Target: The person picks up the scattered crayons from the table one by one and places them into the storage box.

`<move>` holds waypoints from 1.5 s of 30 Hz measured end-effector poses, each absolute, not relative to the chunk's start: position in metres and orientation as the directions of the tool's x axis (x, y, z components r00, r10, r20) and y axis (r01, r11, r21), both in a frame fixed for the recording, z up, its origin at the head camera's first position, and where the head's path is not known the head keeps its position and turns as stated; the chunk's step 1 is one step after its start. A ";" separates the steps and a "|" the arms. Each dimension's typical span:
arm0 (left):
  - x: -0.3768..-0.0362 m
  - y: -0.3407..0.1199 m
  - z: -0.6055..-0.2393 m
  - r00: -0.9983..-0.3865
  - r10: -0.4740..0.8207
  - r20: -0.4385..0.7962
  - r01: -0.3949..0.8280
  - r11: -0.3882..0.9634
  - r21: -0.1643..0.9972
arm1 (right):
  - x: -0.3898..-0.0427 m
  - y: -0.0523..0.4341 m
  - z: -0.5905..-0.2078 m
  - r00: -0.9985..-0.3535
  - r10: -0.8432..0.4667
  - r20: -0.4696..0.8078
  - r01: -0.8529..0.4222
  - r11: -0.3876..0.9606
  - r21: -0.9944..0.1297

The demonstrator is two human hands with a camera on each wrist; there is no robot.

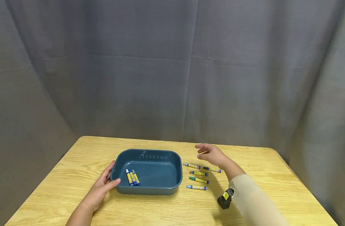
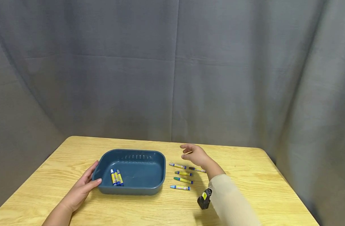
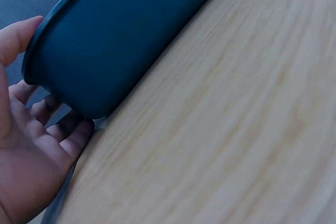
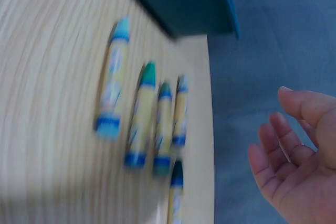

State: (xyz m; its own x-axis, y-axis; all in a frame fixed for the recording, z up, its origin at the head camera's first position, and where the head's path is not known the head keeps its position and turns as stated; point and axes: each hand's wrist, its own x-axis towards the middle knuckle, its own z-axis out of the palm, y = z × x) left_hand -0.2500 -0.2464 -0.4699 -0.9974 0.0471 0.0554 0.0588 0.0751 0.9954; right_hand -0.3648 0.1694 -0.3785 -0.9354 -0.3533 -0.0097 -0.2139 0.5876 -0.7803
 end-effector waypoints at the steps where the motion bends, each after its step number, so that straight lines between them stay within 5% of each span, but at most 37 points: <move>1: -0.250 -0.247 -0.470 -0.997 0.046 0.054 0.057 0.075 0.995 | -0.365 0.174 -0.381 -0.935 -0.354 -0.013 -0.213 0.591 -0.778; 24: -0.246 -0.252 -0.470 -0.998 0.039 0.042 0.045 0.079 0.996 | -0.360 0.210 -0.428 -0.968 -0.245 -0.055 -0.152 0.747 -0.648; 45: -0.247 -0.252 -0.471 -0.998 0.044 0.055 0.058 0.069 0.996 | -0.358 0.208 -0.433 -0.970 -0.238 -0.057 -0.165 0.807 -0.567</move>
State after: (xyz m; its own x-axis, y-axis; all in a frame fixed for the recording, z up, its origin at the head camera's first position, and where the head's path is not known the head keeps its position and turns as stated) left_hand -0.2468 -0.2523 -0.4707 -0.9975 0.0437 0.0549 0.0578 0.0691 0.9959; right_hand -0.3578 0.2084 -0.4326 -0.9697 -0.2376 -0.0567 -0.1646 0.8071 -0.5670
